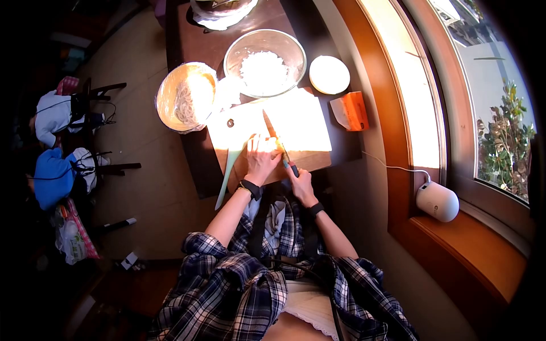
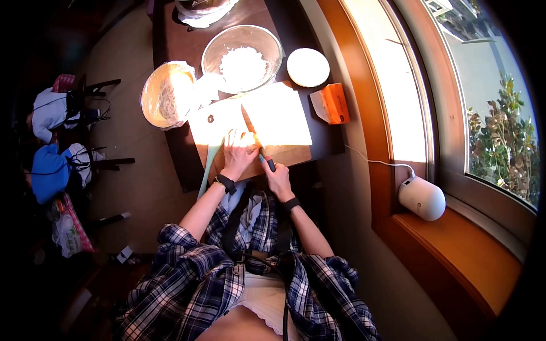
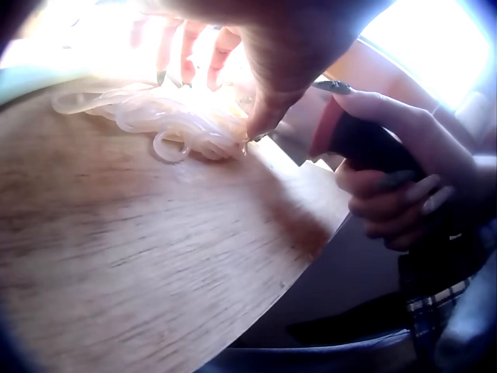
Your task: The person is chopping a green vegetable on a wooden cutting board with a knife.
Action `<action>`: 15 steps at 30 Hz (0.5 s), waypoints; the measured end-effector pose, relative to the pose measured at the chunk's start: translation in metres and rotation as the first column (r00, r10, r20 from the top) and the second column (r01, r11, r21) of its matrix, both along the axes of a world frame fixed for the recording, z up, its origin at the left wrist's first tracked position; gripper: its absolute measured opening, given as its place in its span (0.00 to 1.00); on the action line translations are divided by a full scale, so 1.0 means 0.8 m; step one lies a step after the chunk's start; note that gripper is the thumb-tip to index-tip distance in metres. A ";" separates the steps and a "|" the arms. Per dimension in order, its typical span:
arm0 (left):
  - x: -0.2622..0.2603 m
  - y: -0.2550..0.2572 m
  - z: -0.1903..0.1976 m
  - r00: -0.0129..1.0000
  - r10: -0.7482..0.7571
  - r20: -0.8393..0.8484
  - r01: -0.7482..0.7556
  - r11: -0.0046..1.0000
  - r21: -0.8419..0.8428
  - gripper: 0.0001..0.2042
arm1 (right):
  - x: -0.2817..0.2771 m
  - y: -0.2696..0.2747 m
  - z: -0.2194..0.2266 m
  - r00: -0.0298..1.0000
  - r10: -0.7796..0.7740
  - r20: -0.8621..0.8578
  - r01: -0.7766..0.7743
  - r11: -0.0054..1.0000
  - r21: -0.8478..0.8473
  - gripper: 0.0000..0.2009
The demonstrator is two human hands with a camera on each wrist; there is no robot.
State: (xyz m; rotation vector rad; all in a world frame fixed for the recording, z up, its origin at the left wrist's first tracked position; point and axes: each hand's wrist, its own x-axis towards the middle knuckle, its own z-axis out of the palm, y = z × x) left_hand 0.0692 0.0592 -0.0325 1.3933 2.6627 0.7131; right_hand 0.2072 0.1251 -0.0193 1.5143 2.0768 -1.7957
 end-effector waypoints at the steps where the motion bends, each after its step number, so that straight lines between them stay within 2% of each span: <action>1: 0.001 0.001 0.000 1.000 0.008 0.021 -0.008 1.000 -0.022 0.21 | -0.001 0.000 -0.002 1.000 -0.001 0.016 0.001 1.000 -0.011 0.28; 8: 0.004 -0.001 -0.002 0.999 0.037 0.039 -0.036 0.999 -0.025 0.21 | -0.005 0.006 -0.001 0.999 0.020 0.042 -0.018 0.999 -0.026 0.28; 13: 0.002 -0.003 0.003 0.998 0.023 0.054 -0.021 0.999 -0.024 0.20 | -0.001 0.008 -0.018 0.998 0.033 0.051 -0.035 0.999 0.037 0.29; 15: 0.001 -0.003 0.005 0.998 0.024 0.050 -0.023 1.000 -0.020 0.20 | -0.003 0.009 -0.004 0.999 0.039 0.035 -0.040 0.999 0.023 0.29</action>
